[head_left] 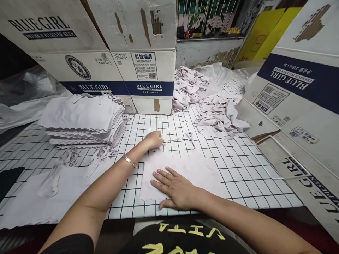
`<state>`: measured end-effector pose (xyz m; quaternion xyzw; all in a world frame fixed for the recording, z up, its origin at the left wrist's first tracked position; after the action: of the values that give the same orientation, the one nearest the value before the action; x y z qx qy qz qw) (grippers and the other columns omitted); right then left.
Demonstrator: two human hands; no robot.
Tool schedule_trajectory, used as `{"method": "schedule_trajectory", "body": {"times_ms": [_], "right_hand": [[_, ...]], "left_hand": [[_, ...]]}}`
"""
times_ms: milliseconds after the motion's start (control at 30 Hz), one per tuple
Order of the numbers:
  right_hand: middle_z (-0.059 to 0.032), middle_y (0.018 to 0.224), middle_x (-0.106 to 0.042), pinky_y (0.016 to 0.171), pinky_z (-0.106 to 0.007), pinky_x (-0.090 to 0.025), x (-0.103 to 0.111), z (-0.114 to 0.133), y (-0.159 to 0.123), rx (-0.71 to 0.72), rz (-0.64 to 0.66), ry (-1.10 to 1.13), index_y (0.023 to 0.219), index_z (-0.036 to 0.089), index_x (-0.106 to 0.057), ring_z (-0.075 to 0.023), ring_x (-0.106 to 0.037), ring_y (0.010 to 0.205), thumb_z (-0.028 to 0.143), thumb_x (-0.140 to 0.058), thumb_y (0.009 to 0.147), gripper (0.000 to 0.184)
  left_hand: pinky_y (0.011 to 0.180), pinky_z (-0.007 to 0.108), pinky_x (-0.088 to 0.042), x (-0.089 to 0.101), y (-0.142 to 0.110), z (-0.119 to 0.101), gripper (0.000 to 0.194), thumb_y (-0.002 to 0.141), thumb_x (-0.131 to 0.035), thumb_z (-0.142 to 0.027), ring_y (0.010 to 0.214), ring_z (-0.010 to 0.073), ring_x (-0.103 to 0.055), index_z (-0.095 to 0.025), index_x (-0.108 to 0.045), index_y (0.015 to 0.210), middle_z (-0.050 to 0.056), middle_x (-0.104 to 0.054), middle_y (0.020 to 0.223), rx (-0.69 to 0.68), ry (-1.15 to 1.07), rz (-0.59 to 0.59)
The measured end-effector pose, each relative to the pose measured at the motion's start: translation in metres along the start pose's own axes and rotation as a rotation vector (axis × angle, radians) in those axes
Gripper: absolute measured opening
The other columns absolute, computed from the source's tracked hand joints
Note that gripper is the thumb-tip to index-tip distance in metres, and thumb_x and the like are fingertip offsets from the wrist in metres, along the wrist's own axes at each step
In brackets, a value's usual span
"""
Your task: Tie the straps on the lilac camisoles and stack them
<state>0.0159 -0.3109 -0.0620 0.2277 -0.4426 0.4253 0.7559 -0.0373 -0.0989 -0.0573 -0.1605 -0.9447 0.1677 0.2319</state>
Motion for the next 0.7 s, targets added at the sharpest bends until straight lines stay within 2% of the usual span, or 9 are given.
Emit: {"method": "schedule_trajectory", "body": {"times_ms": [100, 200, 300, 400, 500, 567, 633, 700], "right_hand": [[-0.0143, 0.159, -0.015, 0.12, -0.047, 0.003, 0.003, 0.002, -0.001, -0.003, -0.007, 0.01, 0.154, 0.015, -0.02, -0.0272, -0.006, 0.149, 0.067, -0.029, 0.093, 0.081], [-0.0144, 0.159, -0.016, 0.12, -0.046, 0.002, 0.008, 0.004, -0.002, -0.007, -0.009, 0.02, 0.154, 0.015, -0.02, -0.0268, -0.006, 0.149, 0.065, -0.03, 0.093, 0.08], [-0.0152, 0.159, -0.016, 0.12, -0.047, 0.002, 0.011, 0.005, -0.002, -0.007, -0.012, 0.03, 0.154, 0.015, -0.02, -0.0271, -0.007, 0.149, 0.065, -0.033, 0.092, 0.08], [-0.0158, 0.158, -0.018, 0.12, -0.049, 0.0, 0.01, 0.006, -0.002, -0.007, -0.022, 0.044, 0.153, 0.015, -0.022, -0.0273, -0.008, 0.149, 0.064, -0.035, 0.092, 0.079], [-0.017, 0.158, -0.018, 0.12, -0.051, -0.001, 0.007, 0.009, -0.004, -0.004, -0.044, 0.074, 0.153, 0.015, -0.024, -0.029, -0.008, 0.149, 0.063, -0.038, 0.092, 0.079], [-0.0152, 0.157, -0.026, 0.119, -0.051, -0.006, 0.01, 0.01, -0.005, 0.021, -0.063, 0.14, 0.151, 0.018, -0.031, -0.0299, -0.016, 0.147, 0.062, -0.044, 0.091, 0.076], [-0.0103, 0.144, -0.05, 0.116, -0.045, -0.023, 0.031, 0.002, -0.003, 0.042, -0.153, 0.283, 0.14, 0.025, -0.049, -0.0275, -0.039, 0.137, 0.058, -0.051, 0.089, 0.061], [-0.0067, 0.124, -0.065, 0.107, -0.041, -0.038, 0.078, -0.031, -0.005, -0.056, -0.423, 0.435, 0.123, 0.029, -0.063, -0.024, -0.056, 0.12, 0.054, -0.052, 0.09, 0.043]], "left_hand": [[0.065, 0.029, -0.047, 0.003, 0.007, -0.009, 0.02, 0.073, -0.065, -0.01, 0.062, 0.0157, -0.058, -0.018, -0.049, 0.064, 0.001, -0.058, 0.059, 0.028, -0.19, 0.084], [0.071, 0.033, -0.054, 0.012, 0.015, -0.027, 0.013, 0.084, -0.055, -0.011, 0.056, 0.0117, -0.057, -0.016, -0.052, 0.073, 0.001, -0.06, 0.063, 0.03, -0.422, 0.151], [0.075, 0.033, -0.056, 0.027, 0.025, -0.048, 0.011, 0.087, -0.051, -0.006, 0.059, 0.0102, -0.06, -0.016, -0.051, 0.082, 0.003, -0.064, 0.071, -0.003, -0.616, 0.121], [0.071, 0.029, -0.056, 0.041, 0.036, -0.069, 0.015, 0.086, -0.051, -0.001, 0.064, 0.0111, -0.063, -0.016, -0.049, 0.086, 0.006, -0.068, 0.079, -0.04, -0.731, 0.071], [0.063, 0.026, -0.055, 0.054, 0.043, -0.088, 0.019, 0.087, -0.047, 0.003, 0.066, 0.0132, -0.066, -0.015, -0.049, 0.094, 0.01, -0.069, 0.085, -0.062, -0.778, 0.025], [0.051, 0.019, -0.048, 0.059, 0.041, -0.096, 0.024, 0.085, -0.046, 0.005, 0.06, 0.0117, -0.063, -0.014, -0.049, 0.1, 0.012, -0.069, 0.086, -0.072, -0.783, 0.008], [0.042, 0.015, -0.037, 0.054, 0.031, -0.102, 0.029, 0.083, -0.049, 0.005, 0.052, 0.0084, -0.057, -0.013, -0.05, 0.106, 0.013, -0.07, 0.086, -0.085, -0.741, 0.079], [0.039, 0.015, -0.032, 0.039, 0.011, -0.109, 0.034, 0.081, -0.054, 0.002, 0.047, 0.0067, -0.052, -0.01, -0.052, 0.112, 0.014, -0.071, 0.086, -0.131, -0.652, 0.224]]}}
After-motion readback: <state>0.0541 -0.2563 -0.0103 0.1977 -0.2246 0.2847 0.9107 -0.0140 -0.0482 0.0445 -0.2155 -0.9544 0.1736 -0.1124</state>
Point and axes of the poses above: each hand's wrist, its own y-axis towards the middle knuckle, its own x-axis out of the back of the hand, z = x × y, the point moved 9 cm from there along y, towards the middle knuckle
